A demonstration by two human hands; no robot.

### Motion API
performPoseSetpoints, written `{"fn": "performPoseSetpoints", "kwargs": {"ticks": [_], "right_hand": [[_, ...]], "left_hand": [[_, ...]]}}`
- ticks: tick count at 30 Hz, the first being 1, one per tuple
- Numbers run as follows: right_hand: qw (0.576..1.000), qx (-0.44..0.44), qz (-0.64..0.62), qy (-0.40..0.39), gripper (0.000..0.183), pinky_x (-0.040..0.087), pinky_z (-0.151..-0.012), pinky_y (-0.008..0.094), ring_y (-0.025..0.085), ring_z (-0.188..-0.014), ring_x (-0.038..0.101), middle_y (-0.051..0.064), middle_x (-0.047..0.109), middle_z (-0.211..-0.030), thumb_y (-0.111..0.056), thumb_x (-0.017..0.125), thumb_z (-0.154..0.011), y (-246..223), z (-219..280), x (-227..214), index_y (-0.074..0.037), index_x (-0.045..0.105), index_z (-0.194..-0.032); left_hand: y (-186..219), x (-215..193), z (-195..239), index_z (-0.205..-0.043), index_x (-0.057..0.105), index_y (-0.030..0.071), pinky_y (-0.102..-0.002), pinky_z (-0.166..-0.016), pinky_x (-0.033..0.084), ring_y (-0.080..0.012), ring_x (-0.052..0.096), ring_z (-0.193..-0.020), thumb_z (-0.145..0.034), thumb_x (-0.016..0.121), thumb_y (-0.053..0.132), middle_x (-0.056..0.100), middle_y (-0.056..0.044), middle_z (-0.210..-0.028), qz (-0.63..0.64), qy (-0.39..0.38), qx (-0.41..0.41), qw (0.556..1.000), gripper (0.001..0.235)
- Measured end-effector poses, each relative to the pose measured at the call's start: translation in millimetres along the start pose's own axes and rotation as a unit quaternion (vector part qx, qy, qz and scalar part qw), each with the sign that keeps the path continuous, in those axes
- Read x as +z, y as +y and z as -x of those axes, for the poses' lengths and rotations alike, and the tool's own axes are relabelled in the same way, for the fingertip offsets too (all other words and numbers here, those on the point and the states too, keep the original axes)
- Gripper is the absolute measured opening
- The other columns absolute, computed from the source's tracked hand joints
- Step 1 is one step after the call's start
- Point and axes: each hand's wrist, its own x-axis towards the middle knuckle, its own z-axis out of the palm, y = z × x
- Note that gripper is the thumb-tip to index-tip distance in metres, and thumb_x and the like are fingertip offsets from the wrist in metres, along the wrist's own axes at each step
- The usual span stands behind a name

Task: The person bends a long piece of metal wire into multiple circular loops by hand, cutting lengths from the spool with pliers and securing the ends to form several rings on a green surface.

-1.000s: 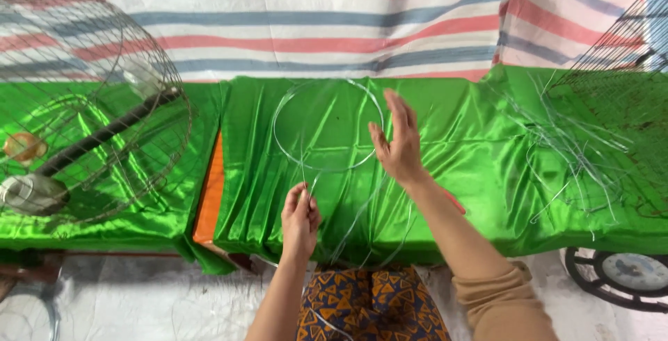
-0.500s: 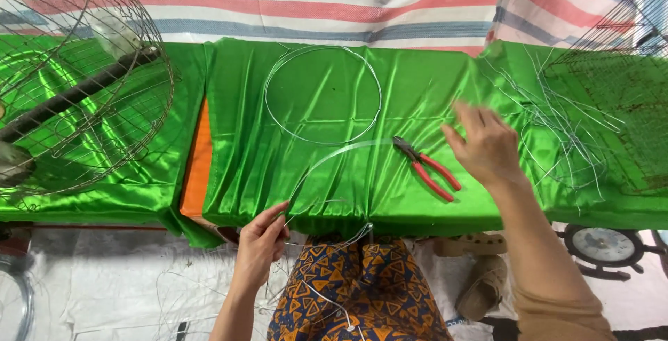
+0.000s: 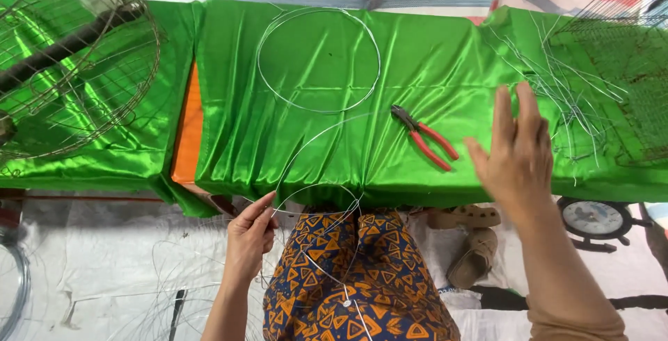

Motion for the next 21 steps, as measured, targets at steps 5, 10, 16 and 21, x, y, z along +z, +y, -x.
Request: {"fn": "performPoseSetpoints", "kwargs": {"ticks": [5,10,16,21], "right_hand": [[0.906,0.078,-0.078,-0.409,0.024,0.057,-0.056,0.028,0.015,-0.059,0.062,0.001,0.064,-0.071,-0.018,0.051,-0.110,33.3,11.0,36.2,-0.011,0.068,-0.094],[0.777,0.137,-0.586,-0.185,0.016,0.036,-0.037,0.019,0.008,-0.047,0.042,0.003,0.057,-0.064,-0.018,0.066,-0.100,27.9,29.8,73.5,-0.004,0.070,-0.093],[0.578,0.219,-0.786,-0.001,0.024,0.029,-0.037,0.017,0.003,-0.043,0.035,-0.008,0.053,-0.059,-0.005,0.052,-0.106,-73.8,-1.1,72.4,-0.011,0.074,-0.099],[0.756,-0.007,-0.633,-0.169,0.024,0.047,-0.044,0.008,0.011,-0.064,0.071,0.015,0.079,-0.081,0.004,0.065,-0.096,-130.4,-18.8,67.4,0.001,0.070,-0.072]], "left_hand": [[-4.9,-8.2,9.5,-0.135,0.070,0.011,-0.021,-0.038,0.021,-0.0066,0.027,-0.045,-0.099,0.058,0.004,0.055,-0.008,-0.069,-0.036,0.015,0.021,0.999,0.039],[-31.0,-5.7,14.6,-0.142,0.061,0.007,-0.025,-0.044,0.032,-0.0064,0.036,-0.050,-0.097,0.063,0.011,0.053,0.004,-0.063,-0.312,0.039,0.271,0.910,0.044],[-64.5,-15.2,6.4,-0.159,0.034,0.005,-0.038,-0.041,0.038,-0.0217,0.044,-0.055,-0.103,0.053,0.001,0.059,-0.009,-0.089,-0.547,0.068,0.416,0.723,0.059],[-64.7,-24.8,19.3,-0.138,0.056,0.002,-0.028,-0.064,0.067,-0.0247,0.076,-0.097,-0.099,0.054,-0.008,0.073,-0.018,-0.120,-0.502,0.085,0.490,0.707,0.040]]}}
